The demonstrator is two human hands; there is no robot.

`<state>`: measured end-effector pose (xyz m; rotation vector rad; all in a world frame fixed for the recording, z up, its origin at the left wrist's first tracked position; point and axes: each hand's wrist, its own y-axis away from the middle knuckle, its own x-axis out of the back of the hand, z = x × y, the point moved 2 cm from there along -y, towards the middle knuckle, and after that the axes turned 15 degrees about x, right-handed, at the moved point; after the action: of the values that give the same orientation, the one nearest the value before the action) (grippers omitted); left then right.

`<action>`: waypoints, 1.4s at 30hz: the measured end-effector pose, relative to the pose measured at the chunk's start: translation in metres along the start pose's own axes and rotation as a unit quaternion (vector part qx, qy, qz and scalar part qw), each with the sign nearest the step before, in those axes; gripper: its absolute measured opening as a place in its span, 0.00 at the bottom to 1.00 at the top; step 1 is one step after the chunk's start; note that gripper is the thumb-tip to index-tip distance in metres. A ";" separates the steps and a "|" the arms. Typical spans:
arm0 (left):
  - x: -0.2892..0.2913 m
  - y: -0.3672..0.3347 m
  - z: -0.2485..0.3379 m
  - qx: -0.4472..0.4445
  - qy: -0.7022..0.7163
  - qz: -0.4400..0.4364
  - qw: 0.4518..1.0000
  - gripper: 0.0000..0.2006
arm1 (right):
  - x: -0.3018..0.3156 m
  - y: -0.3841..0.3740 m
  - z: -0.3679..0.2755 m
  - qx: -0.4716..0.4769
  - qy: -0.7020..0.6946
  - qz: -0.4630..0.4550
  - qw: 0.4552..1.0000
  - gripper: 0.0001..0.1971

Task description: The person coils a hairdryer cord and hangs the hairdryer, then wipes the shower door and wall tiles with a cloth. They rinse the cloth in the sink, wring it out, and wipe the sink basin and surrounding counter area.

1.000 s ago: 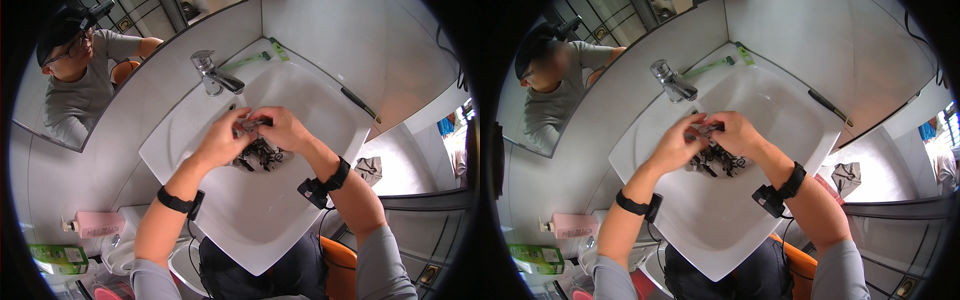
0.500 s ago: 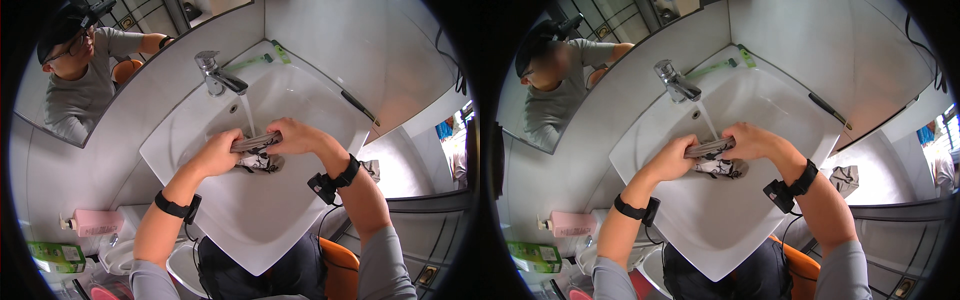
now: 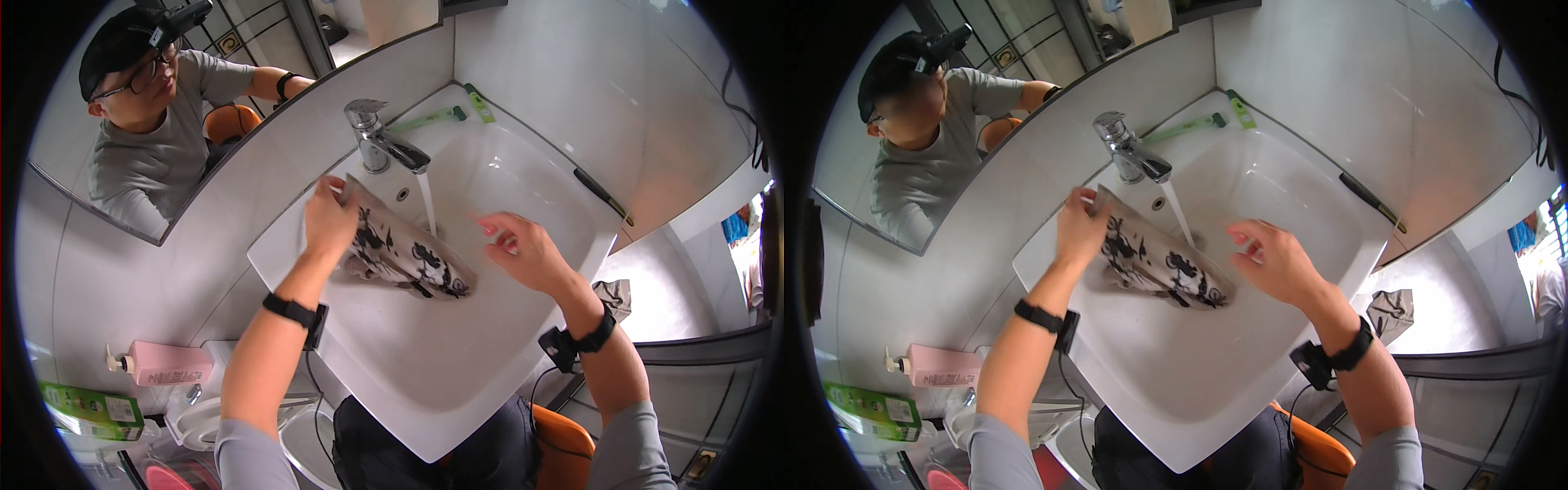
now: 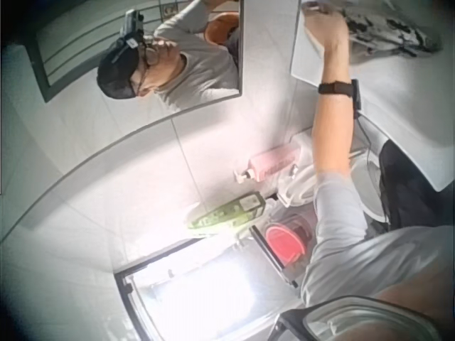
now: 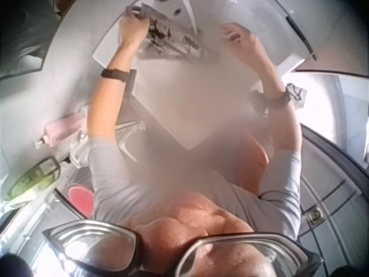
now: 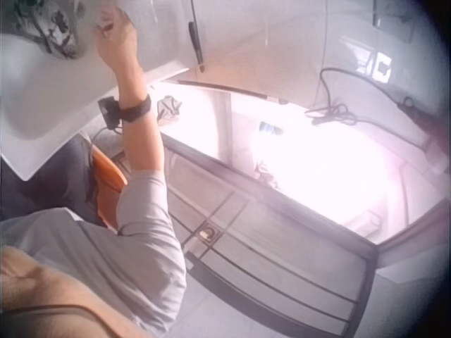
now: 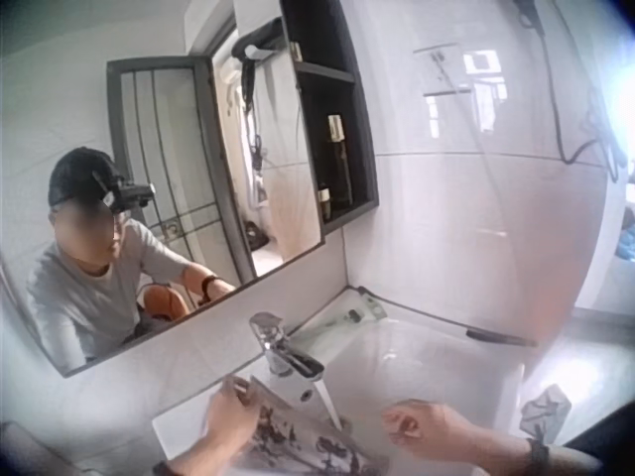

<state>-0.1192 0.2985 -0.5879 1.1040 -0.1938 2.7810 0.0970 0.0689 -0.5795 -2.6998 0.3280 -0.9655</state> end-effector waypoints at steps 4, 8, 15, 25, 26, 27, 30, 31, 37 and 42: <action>-0.013 -0.063 -0.022 -0.058 -0.064 0.063 0.994 0.10 | 0.005 0.034 -0.002 -0.012 0.048 0.009 0.999 0.14; -0.029 -0.064 -0.014 -0.147 -0.157 0.093 0.972 0.09 | 0.003 0.066 0.012 -0.012 0.130 0.002 0.991 0.11; -0.020 -0.036 -0.004 -0.146 -0.247 -0.013 0.958 0.07 | 0.001 0.065 0.006 -0.013 0.145 0.079 0.986 0.05; -0.027 -0.043 -0.009 -0.255 -0.329 0.007 0.909 0.18 | 0.001 0.062 0.002 -0.043 0.154 0.077 0.984 0.04; -0.024 -0.056 -0.007 -0.243 -0.331 0.005 0.912 0.19 | 0.000 0.061 0.002 -0.040 0.152 0.076 0.985 0.04; -0.024 -0.061 -0.006 -0.233 -0.328 0.001 0.916 0.20 | -0.001 0.061 0.003 -0.044 0.153 0.075 0.984 0.04; -0.022 -0.058 -0.007 -0.223 -0.308 -0.008 0.925 0.21 | -0.001 0.063 0.005 -0.046 0.162 0.072 0.983 0.04; -0.022 -0.052 -0.008 -0.224 -0.306 -0.010 0.925 0.21 | -0.001 0.064 0.006 -0.045 0.170 0.071 0.982 0.04; -0.008 -0.031 -0.017 -0.238 -0.355 -0.066 0.902 0.23 | 0.000 0.061 0.002 -0.057 0.191 0.060 0.978 0.05; -0.010 -0.061 -0.006 -0.208 -0.341 -0.042 0.916 0.23 | -0.003 0.060 0.002 -0.055 0.182 0.058 0.980 0.06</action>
<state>-0.1053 0.3584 -0.5946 1.8287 -0.7458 2.0165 0.0884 0.0132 -0.6012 -2.5520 0.6168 -1.4422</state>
